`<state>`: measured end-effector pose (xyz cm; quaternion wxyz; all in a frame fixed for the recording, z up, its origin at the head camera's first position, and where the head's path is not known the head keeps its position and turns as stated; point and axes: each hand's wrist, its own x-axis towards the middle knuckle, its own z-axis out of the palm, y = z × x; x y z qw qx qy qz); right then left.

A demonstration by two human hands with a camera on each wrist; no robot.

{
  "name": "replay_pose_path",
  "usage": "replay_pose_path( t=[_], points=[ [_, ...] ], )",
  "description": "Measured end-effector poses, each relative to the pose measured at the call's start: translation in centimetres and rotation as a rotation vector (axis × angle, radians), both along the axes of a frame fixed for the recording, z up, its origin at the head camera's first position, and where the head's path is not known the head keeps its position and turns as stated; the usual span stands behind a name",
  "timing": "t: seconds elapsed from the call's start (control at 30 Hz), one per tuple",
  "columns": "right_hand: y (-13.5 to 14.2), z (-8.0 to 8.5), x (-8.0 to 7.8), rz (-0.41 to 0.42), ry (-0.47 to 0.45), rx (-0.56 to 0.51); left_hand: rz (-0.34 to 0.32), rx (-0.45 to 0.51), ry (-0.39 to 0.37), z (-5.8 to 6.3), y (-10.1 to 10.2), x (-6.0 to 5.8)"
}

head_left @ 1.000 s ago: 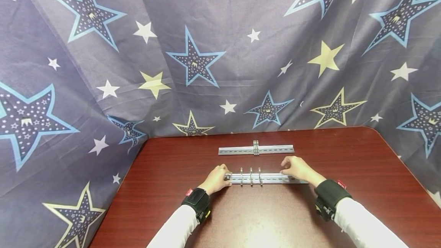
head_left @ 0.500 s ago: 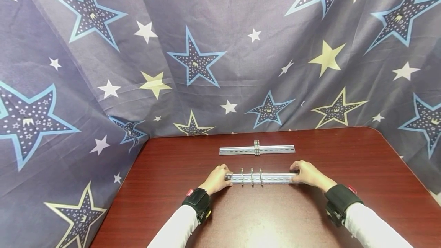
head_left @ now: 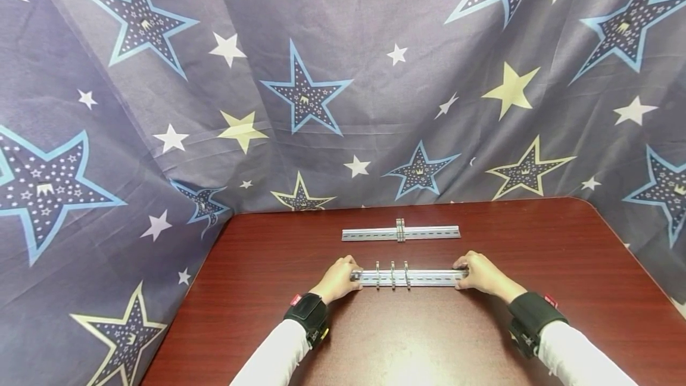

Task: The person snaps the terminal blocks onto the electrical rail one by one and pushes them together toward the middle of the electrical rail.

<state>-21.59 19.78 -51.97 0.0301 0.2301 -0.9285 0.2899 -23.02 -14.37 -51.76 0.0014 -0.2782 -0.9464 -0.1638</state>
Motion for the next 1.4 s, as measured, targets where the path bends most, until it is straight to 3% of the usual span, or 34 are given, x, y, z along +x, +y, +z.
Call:
replay_pose_path(
  t=[0.4,0.6,0.77,0.93,1.1,1.4],
  points=[
    [0.4,-0.4,-0.3,-0.035,-0.077,-0.042,-0.023,0.001,-0.014,0.2,0.0,-0.2],
    [0.5,-0.2,-0.3,-0.042,-0.092,-0.065,-0.009,0.008,-0.001,1.2,0.2,-0.8],
    [0.5,-0.2,-0.2,-0.031,-0.089,-0.07,0.029,0.08,0.062,2.5,1.5,-0.7],
    [0.6,-0.3,-0.3,-0.012,-0.084,-0.084,-0.014,0.097,0.114,3.1,3.6,-0.3],
    [0.7,-0.6,-0.5,0.002,-0.083,-0.098,-0.059,0.068,0.078,3.3,5.2,0.1],
    [0.6,-0.5,-0.4,-0.008,-0.124,-0.12,-0.069,0.001,-0.003,2.2,5.7,-0.3]
  ],
)
